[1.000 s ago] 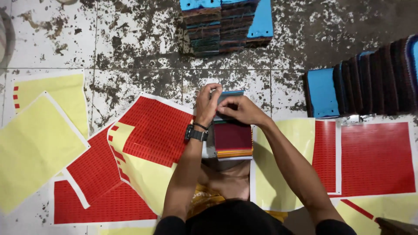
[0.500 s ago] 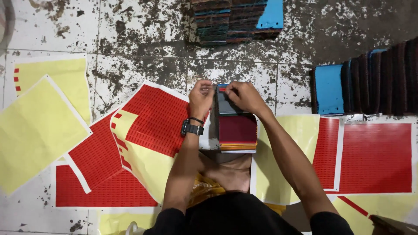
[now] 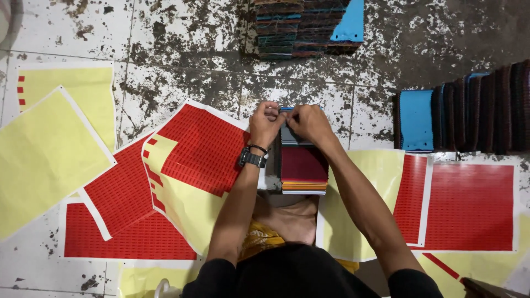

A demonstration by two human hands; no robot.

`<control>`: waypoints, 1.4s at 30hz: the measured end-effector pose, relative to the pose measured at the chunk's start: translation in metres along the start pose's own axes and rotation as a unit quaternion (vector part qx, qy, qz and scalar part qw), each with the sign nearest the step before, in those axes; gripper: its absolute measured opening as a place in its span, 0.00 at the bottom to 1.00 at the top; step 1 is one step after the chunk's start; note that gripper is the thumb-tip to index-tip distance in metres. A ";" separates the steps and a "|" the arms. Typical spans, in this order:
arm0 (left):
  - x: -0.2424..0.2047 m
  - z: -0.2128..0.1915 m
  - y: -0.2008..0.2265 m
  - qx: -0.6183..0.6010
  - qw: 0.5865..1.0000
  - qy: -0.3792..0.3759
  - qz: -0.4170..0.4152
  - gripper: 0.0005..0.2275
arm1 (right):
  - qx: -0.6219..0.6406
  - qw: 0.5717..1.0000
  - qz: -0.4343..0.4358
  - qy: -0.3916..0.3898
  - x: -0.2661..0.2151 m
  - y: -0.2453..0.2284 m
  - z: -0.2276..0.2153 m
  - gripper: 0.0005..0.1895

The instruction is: Assembling a booklet by manually peeling stickers from a sheet and applying them to the edges of the pages.

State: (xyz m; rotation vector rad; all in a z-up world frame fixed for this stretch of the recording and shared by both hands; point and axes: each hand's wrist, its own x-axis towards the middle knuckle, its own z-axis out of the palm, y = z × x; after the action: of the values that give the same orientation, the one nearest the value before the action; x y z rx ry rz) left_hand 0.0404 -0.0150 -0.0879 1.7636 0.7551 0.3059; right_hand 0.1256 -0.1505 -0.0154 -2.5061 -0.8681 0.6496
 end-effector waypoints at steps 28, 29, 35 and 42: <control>-0.005 0.002 0.047 -0.219 0.967 -0.102 0.075 0.17 | 0.284 0.933 -0.207 -0.075 -0.040 -0.010 -0.043 0.10; -0.004 0.003 0.047 -0.205 0.972 -0.097 0.069 0.17 | 0.301 0.929 -0.199 -0.081 -0.041 -0.010 -0.042 0.08; -0.009 0.002 0.049 -0.165 0.985 -0.041 0.041 0.16 | 0.315 0.928 -0.181 -0.079 -0.041 -0.005 -0.038 0.05; 0.003 -0.017 0.026 -0.364 0.924 0.051 -0.103 0.08 | 0.265 0.955 -0.122 -0.046 -0.024 0.020 -0.028 0.07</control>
State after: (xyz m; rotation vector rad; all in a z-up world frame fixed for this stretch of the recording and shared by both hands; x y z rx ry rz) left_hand 0.0418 -0.0048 -0.0587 0.9632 0.7641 0.4685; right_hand 0.1340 -0.1869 0.0039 -1.8708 -0.8779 0.7954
